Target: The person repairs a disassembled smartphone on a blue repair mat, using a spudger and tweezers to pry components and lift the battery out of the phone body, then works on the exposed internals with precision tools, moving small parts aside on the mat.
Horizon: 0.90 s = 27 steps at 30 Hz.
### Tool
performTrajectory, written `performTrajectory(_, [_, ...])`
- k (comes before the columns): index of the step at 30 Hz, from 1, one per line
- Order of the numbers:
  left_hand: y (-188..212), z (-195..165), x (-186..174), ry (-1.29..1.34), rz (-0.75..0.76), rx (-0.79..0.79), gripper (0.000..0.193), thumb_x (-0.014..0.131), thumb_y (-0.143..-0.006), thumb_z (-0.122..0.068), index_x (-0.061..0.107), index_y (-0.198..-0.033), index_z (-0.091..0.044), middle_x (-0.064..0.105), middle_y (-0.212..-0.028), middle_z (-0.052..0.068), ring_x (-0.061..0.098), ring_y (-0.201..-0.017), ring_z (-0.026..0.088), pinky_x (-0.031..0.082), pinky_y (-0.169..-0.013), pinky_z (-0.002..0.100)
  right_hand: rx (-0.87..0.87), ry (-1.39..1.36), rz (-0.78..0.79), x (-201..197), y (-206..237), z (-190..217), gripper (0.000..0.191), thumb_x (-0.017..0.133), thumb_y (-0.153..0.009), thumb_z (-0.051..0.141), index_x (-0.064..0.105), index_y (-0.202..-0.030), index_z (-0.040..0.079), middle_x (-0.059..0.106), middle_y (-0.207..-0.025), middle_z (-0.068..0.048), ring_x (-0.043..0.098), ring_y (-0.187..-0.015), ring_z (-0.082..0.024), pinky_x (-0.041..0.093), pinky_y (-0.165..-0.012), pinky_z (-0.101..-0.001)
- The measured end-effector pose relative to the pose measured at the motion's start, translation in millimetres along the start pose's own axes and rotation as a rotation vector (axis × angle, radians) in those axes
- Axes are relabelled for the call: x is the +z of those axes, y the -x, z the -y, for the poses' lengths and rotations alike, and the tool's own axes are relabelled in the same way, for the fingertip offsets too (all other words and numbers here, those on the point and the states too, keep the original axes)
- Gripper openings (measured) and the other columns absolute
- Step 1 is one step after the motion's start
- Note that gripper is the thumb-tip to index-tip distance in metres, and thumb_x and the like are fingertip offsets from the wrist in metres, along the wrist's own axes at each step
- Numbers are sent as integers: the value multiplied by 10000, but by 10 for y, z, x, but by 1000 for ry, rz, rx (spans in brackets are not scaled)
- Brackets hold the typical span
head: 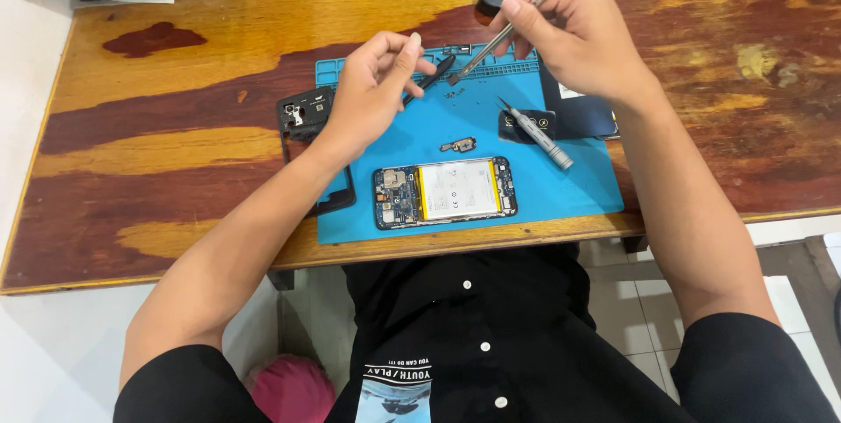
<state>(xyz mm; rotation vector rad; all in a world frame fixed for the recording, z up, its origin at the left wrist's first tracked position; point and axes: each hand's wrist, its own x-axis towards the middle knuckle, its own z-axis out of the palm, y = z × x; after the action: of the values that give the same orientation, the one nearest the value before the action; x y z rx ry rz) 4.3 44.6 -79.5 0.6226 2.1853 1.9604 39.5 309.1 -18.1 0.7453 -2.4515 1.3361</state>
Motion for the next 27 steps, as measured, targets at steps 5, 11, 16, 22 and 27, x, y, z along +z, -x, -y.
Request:
performTrajectory(5, [-38, 79, -31, -34, 29, 102, 300, 610, -1058, -345, 668, -1071, -52, 766, -966, 48, 669, -767, 86, 503, -643, 233, -23, 87, -9, 20, -4, -22, 339, 608, -1154, 195, 730, -944, -42, 757, -901, -90, 717, -772, -110, 545, -653, -262])
performTrajectory(11, [32, -8, -93, -464, 60, 403, 257, 699, -1018, -251, 722, -951, -4, 766, -868, 113, 753, -785, 169, 570, -691, 308, -56, 707, 7, -20, 10, -35, 331, 698, -1083, 217, 734, -854, -19, 625, -676, -205, 609, -601, -348, 477, -595, -437])
performTrajectory(16, [70, -101, -68, -457, 61, 478, 267, 714, -1018, -238, 735, -897, 0, 756, -800, 115, 761, -742, 192, 578, -673, 314, -303, 796, 54, 174, 82, 38, 265, 699, -1029, 201, 698, -843, 13, 661, -757, -147, 657, -725, -352, 524, -683, -471])
performTrajectory(22, [46, -99, -128, -504, -22, 481, 258, 727, -1009, -237, 753, -884, -13, 756, -789, 112, 750, -707, 185, 566, -646, 314, -316, 828, 62, 412, 78, 137, 316, 714, -1027, 203, 667, -777, 17, 638, -732, -121, 648, -735, -336, 528, -673, -454])
performTrajectory(27, [34, -65, -137, -565, -148, 369, 263, 749, -978, -286, 770, -856, -55, 755, -733, 78, 744, -648, 169, 551, -586, 296, -356, 744, 63, 497, 39, 143, 309, 750, -1008, 231, 697, -808, 2, 636, -722, -139, 647, -733, -343, 518, -672, -463])
